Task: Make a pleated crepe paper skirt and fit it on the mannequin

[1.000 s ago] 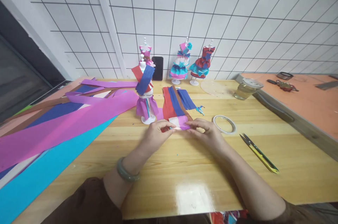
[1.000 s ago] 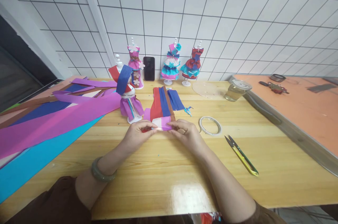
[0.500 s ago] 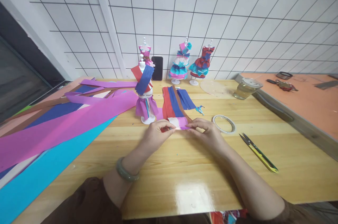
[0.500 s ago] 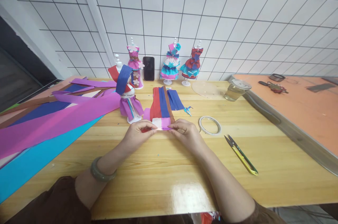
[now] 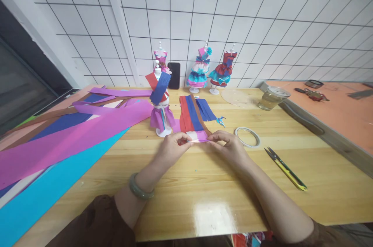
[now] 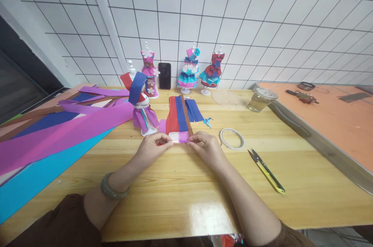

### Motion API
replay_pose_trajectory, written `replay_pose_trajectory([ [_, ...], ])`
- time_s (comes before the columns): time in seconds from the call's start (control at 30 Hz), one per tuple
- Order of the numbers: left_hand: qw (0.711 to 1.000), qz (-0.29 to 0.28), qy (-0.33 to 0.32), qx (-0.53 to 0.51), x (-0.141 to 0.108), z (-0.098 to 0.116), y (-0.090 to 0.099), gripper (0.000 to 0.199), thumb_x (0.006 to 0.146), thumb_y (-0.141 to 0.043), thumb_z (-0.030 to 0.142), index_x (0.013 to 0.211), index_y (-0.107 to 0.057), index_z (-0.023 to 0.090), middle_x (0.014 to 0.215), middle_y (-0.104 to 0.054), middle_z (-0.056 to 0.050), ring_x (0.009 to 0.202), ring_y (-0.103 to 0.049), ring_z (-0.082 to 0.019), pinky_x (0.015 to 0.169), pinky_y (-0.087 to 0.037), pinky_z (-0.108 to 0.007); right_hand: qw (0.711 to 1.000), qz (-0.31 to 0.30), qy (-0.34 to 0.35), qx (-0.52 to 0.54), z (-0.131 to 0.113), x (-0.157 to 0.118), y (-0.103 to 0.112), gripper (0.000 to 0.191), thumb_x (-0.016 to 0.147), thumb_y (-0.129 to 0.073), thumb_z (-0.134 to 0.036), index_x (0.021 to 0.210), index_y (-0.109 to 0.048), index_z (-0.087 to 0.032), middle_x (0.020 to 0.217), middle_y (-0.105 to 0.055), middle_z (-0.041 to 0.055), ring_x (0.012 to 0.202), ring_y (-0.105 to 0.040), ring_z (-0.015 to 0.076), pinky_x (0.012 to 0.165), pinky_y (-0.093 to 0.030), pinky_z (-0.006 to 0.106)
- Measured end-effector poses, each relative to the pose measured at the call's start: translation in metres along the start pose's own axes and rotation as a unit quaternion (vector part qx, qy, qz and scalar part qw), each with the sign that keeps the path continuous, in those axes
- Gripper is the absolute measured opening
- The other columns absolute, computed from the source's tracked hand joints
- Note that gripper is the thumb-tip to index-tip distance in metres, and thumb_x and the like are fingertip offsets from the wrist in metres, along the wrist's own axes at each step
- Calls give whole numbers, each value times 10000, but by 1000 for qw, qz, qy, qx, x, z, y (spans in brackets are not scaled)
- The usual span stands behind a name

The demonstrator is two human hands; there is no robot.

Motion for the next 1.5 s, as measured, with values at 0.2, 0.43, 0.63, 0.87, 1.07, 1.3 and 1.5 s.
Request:
replay_pose_trajectory([
  [0.2, 999, -5, 22, -42, 0, -5, -2, 210, 673, -606, 350, 743, -623, 153, 651, -615, -12, 589, -536, -114, 533, -397, -211, 998, -10, -56, 35, -2, 0, -1, 178, 738, -563, -339, 726, -633, -176, 722, -641, 50, 680, -579, 171, 603, -459, 280],
  [0.43, 991, -36, 49, -118, 4, -11, -5, 226, 631, -650, 323, 739, -599, 131, 682, -616, -18, 610, -548, -111, 575, -421, -223, 985, -28, -129, 110, 6, -2, -4, 198, 712, -582, -334, 774, -636, -154, 703, -646, 41, 632, -576, 148, 522, -444, 237],
  [0.63, 988, -46, 62, -136, 5, -11, -4, 235, 618, -660, 298, 771, -607, 129, 671, -609, -10, 613, -549, -110, 581, -428, -227, 986, -26, -125, 108, 11, -1, -3, 216, 695, -601, -351, 767, -650, -154, 724, -658, 51, 660, -589, 161, 553, -450, 251],
  [0.87, 983, -48, 77, -159, 6, -11, -3, 234, 591, -682, 286, 760, -631, 131, 669, -632, -13, 607, -560, -110, 567, -429, -220, 978, -31, -153, 140, 13, 0, -3, 230, 669, -629, -353, 756, -646, -141, 691, -652, 40, 595, -567, 137, 531, -431, 241],
  [1.07, 981, -45, 86, -168, 6, -13, -1, 221, 585, -694, 284, 739, -651, 131, 702, -654, -32, 625, -573, -115, 588, -435, -224, 963, -44, -185, 189, 8, 1, -2, 246, 629, -669, -347, 744, -648, -130, 608, -625, 12, 508, -514, 98, 478, -386, 217],
  [1.3, 983, -44, 91, -155, 4, -12, 0, 233, 591, -688, 314, 738, -659, 136, 693, -656, -35, 610, -565, -117, 580, -433, -229, 949, -36, -246, 193, 10, 0, 0, 273, 588, -703, -345, 735, -656, -120, 591, -622, 14, 475, -484, 79, 455, -357, 207],
  [1.5, 984, -52, 78, -151, 4, -11, -2, 224, 611, -669, 325, 723, -641, 132, 681, -632, -22, 601, -540, -105, 562, -406, -217, 947, -53, -249, 194, 14, 0, -2, 276, 594, -697, -348, 734, -649, -115, 619, -629, 23, 475, -473, 69, 451, -339, 198],
])
Point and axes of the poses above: each hand's wrist, its own x-axis towards the middle knuckle, its own y-axis out of the back of the hand, z = x × y, the point moved 4 cm from there along x, towards the middle knuckle
